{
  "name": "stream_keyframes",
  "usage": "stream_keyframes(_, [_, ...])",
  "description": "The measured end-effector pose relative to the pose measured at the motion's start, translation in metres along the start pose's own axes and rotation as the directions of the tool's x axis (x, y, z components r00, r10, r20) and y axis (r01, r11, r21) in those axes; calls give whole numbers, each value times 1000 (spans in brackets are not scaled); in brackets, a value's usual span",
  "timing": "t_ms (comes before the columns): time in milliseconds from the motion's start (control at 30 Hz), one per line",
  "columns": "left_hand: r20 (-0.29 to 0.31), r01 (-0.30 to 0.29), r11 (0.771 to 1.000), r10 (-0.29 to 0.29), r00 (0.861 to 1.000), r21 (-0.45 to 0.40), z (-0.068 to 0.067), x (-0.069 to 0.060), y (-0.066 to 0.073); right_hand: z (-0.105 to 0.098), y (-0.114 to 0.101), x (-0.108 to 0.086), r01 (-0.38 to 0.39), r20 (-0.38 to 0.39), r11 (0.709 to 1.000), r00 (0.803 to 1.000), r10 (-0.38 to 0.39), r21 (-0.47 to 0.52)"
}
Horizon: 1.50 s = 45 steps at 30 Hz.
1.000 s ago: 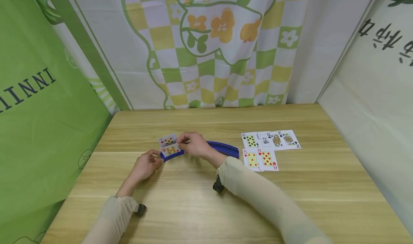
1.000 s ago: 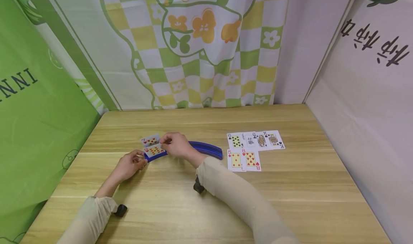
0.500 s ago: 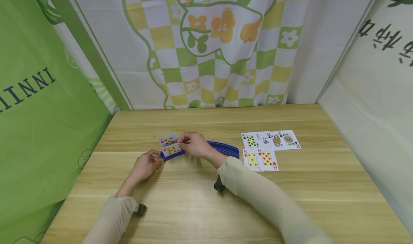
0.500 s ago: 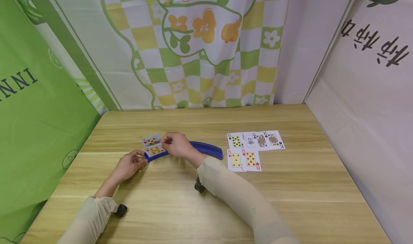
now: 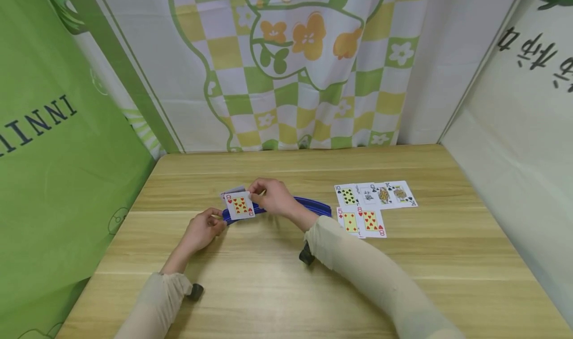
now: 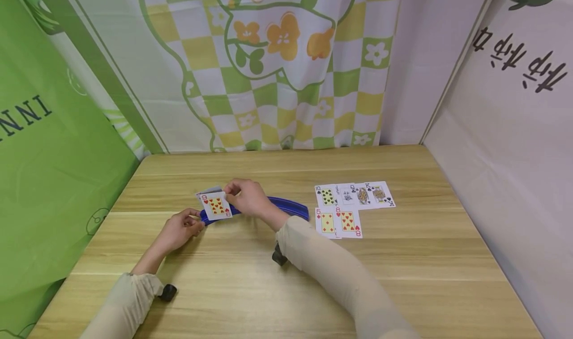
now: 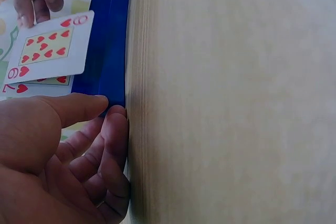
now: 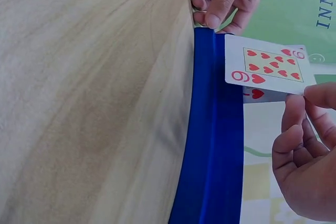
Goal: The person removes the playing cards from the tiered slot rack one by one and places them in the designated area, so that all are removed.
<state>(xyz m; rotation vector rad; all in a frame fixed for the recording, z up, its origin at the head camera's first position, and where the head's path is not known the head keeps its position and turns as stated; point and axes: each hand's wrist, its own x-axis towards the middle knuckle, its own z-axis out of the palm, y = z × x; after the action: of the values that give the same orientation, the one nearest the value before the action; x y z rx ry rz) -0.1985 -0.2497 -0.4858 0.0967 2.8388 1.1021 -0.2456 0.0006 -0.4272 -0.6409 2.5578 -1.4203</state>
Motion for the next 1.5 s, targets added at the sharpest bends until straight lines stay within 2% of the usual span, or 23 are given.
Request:
stream_keyframes(467, [10,12,1000,-12,1000,-17,-1,-1,3,-14,-3,-13,-4,40,997,999,1,72])
stream_keyframes(867, [-1,0,1000,0,1000,-16,-1,-1,2,-30,2,-25,-101,75,977,993,88,187])
stream_keyframes(1133, [-2,-18,1000,18,1000,2,-1,-1,2,-39,13,-31,-126,64,964,991,114,235])
stream_keyframes(1500, [-1,-23,1000,23,1000,6,-1,0,2,-53,25,-40,-160,34,961,987,156,224])
